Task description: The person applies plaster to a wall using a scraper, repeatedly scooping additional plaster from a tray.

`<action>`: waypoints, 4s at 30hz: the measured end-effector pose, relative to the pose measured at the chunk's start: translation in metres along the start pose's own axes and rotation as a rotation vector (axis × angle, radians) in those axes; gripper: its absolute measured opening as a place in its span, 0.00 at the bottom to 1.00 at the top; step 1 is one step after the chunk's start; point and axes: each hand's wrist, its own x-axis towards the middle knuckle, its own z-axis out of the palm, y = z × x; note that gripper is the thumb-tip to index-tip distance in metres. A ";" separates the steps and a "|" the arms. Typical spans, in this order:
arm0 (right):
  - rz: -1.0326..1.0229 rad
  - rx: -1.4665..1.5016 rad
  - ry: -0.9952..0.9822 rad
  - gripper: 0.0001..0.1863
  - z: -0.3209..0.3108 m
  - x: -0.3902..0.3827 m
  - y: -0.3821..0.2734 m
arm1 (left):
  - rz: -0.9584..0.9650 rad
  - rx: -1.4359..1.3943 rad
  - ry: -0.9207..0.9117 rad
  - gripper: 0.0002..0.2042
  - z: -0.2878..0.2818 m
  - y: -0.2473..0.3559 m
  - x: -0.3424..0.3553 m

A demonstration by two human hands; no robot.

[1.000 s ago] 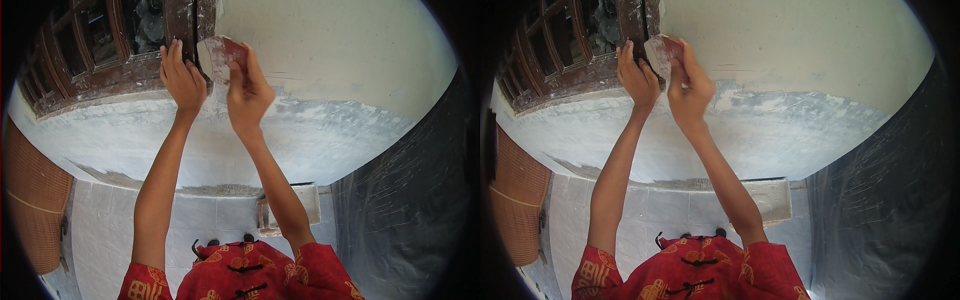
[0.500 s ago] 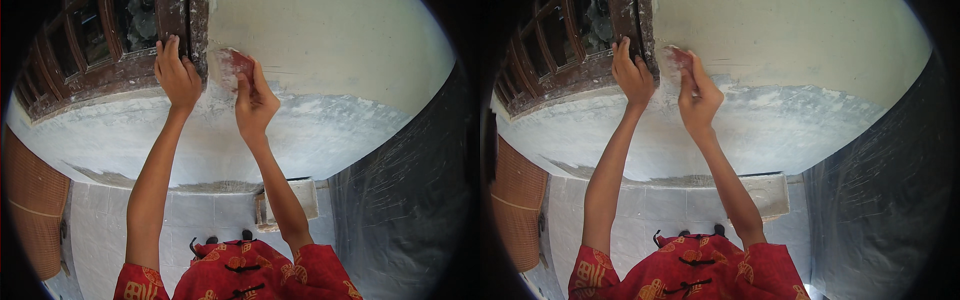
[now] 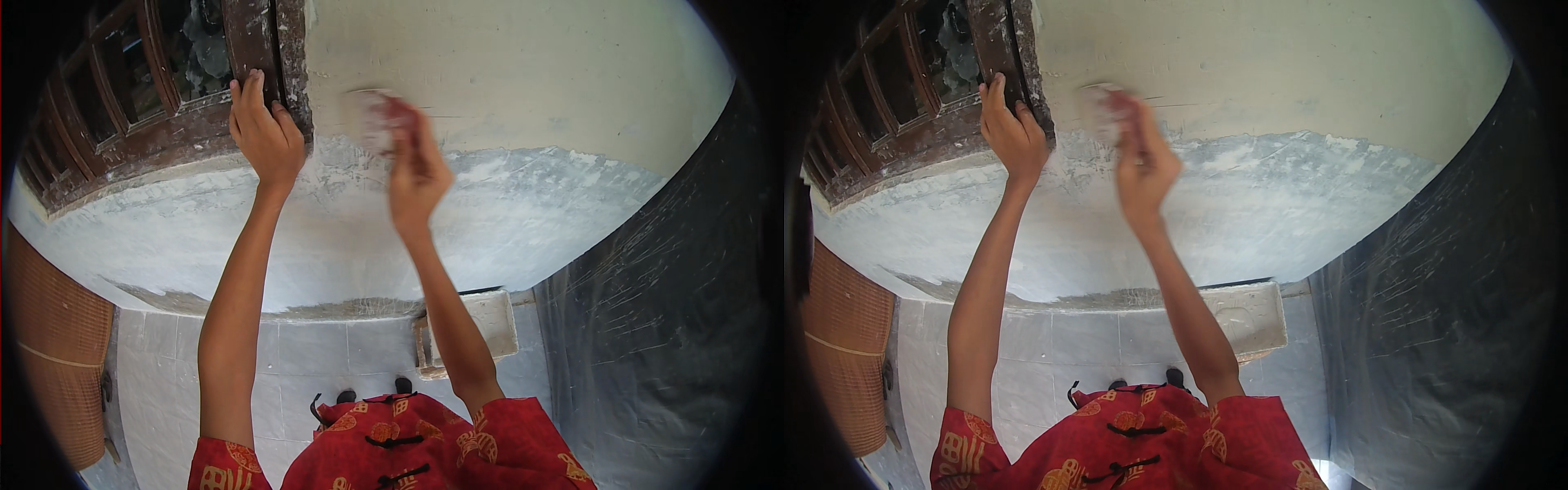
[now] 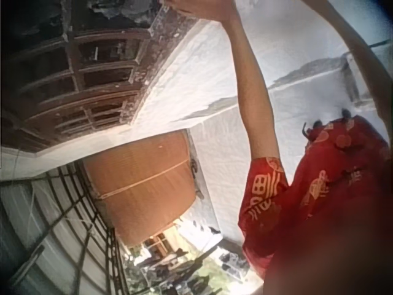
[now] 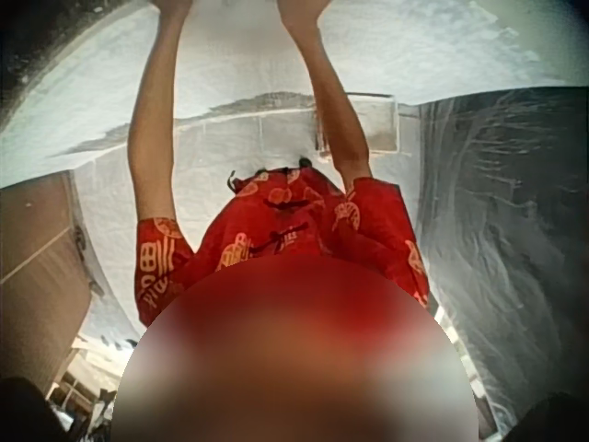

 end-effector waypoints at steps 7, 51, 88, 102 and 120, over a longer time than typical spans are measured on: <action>0.182 -0.024 0.152 0.21 -0.079 0.038 -0.024 | 0.045 0.020 0.032 0.23 0.002 0.003 0.000; 0.004 -0.213 0.114 0.19 -0.049 0.034 -0.007 | 0.041 0.014 0.015 0.24 0.000 -0.002 -0.002; -0.024 -0.125 -0.009 0.19 -0.056 0.018 0.005 | 0.104 0.046 -0.009 0.22 0.002 0.001 -0.001; -0.195 -0.110 -0.050 0.21 -0.056 0.023 0.008 | 0.107 0.007 0.006 0.22 0.001 0.002 -0.006; 0.061 -0.096 0.101 0.18 -0.077 0.050 -0.005 | 0.095 0.002 -0.146 0.22 -0.051 0.015 -0.019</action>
